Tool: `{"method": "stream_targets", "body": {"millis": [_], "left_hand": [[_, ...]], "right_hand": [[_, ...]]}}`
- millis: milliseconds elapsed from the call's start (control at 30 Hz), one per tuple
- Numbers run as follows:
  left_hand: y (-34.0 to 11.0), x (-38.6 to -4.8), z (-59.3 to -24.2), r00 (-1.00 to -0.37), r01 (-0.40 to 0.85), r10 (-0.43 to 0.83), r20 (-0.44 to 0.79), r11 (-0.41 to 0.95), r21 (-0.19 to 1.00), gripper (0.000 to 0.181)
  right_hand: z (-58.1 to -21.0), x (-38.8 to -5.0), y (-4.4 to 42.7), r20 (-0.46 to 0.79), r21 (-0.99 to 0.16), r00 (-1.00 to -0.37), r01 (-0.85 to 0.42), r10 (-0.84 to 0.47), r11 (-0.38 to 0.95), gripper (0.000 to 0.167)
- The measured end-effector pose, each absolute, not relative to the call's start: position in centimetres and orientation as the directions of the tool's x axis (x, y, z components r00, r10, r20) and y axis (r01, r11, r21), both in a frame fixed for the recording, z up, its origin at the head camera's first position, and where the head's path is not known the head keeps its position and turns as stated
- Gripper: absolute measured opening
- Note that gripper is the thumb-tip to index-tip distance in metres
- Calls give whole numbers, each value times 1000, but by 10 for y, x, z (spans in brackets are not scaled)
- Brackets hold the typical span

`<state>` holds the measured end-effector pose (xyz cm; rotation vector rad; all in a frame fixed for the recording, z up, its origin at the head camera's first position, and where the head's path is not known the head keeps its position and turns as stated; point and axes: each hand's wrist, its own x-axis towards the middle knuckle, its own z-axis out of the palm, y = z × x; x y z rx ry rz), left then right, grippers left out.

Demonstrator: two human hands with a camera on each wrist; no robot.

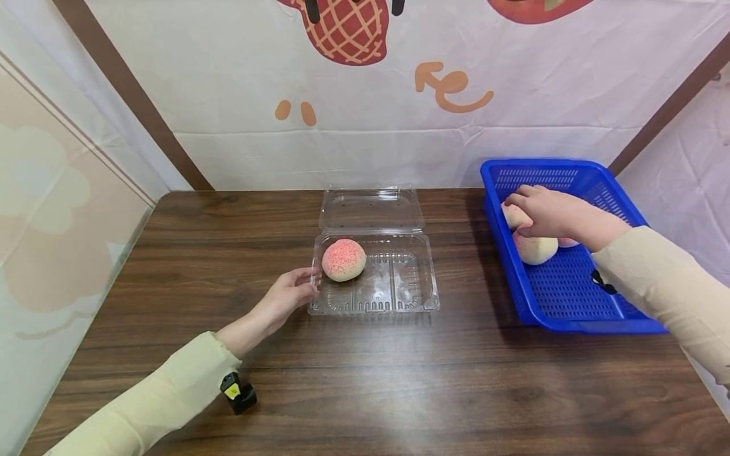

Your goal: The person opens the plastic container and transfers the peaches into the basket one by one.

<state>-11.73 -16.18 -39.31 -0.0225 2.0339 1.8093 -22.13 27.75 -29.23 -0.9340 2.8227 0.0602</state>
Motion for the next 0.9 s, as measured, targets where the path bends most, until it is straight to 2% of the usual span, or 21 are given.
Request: {"method": "stream_targets", "body": {"millis": [900], "left_hand": [[-163, -117, -394, -915, -273, 264, -306, 155, 950, 48]], "right_hand": [[-287, -220, 261, -151, 27, -758, -645, -634, 764, 47]]}}
